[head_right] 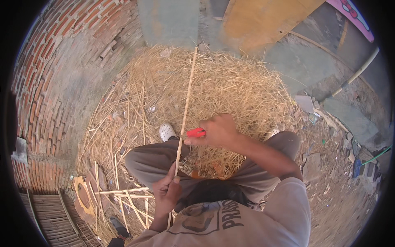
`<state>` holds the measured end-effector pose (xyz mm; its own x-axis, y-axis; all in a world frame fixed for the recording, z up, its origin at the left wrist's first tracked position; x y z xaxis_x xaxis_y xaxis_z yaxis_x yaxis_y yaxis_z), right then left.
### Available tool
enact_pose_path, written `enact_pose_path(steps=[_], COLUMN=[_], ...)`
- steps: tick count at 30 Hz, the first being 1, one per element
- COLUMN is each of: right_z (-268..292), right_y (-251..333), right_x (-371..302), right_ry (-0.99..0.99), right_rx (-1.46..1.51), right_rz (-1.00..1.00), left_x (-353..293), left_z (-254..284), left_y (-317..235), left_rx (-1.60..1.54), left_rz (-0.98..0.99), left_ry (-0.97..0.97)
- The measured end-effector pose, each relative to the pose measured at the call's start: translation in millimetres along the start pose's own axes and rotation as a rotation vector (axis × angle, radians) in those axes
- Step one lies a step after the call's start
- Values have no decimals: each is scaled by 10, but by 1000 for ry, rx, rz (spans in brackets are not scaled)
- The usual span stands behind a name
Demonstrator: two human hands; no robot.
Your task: The person sits on a pile of straw and uses a red utility knife to shave the surface of a long bamboo stick. They hold the stick with one hand and scrape the blade along its length to remove the outer layer. Later, they use a machete to split the bamboo stick lengthwise.
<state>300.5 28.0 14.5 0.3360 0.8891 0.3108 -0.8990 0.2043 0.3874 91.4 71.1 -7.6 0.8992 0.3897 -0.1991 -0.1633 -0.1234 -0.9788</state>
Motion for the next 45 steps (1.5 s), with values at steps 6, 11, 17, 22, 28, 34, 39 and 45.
enact_pose_path(steps=[6,11,17,22,28,34,39,45], right_z=[101,190,225,285,396,350,485,545], right_y=[-113,-201,-219,-245,-712,-991,-1140,-1607], right_x=[23,55,89,95,135,160,164,169], right_ry=[2,-97,-126,-128,-182,-113,-134,-91], right_rx=[-35,-26,-67,-82,-133,-128,-178,-169], right_rz=[-10,25,40,40,-169,-284,-332,-553], left_x=[-38,4,-16,-20,-111,-244,-351,-471], left_z=[-93,-63,-67,-89,-132,-189,-192,-256], left_y=[-29,12,-15,-18,-26,118,23,26], left_rx=[57,80,111,136,139,101,150,222], left_rz=[-13,2,-5,-29,18,30,40,38], left_ry=[-13,-13,-2,21,37,96,119,194])
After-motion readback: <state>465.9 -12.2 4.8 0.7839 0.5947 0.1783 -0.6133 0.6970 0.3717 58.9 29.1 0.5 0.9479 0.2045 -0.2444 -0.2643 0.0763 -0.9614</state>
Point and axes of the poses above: each hand's wrist, its own x-axis towards the middle knuckle, its own z-axis out of the back of the hand, y = z × x, the point moved 10 cm from there along x, towards the middle knuckle, and after that the axes turned 7 degrees about y, right-handed, at the moved point
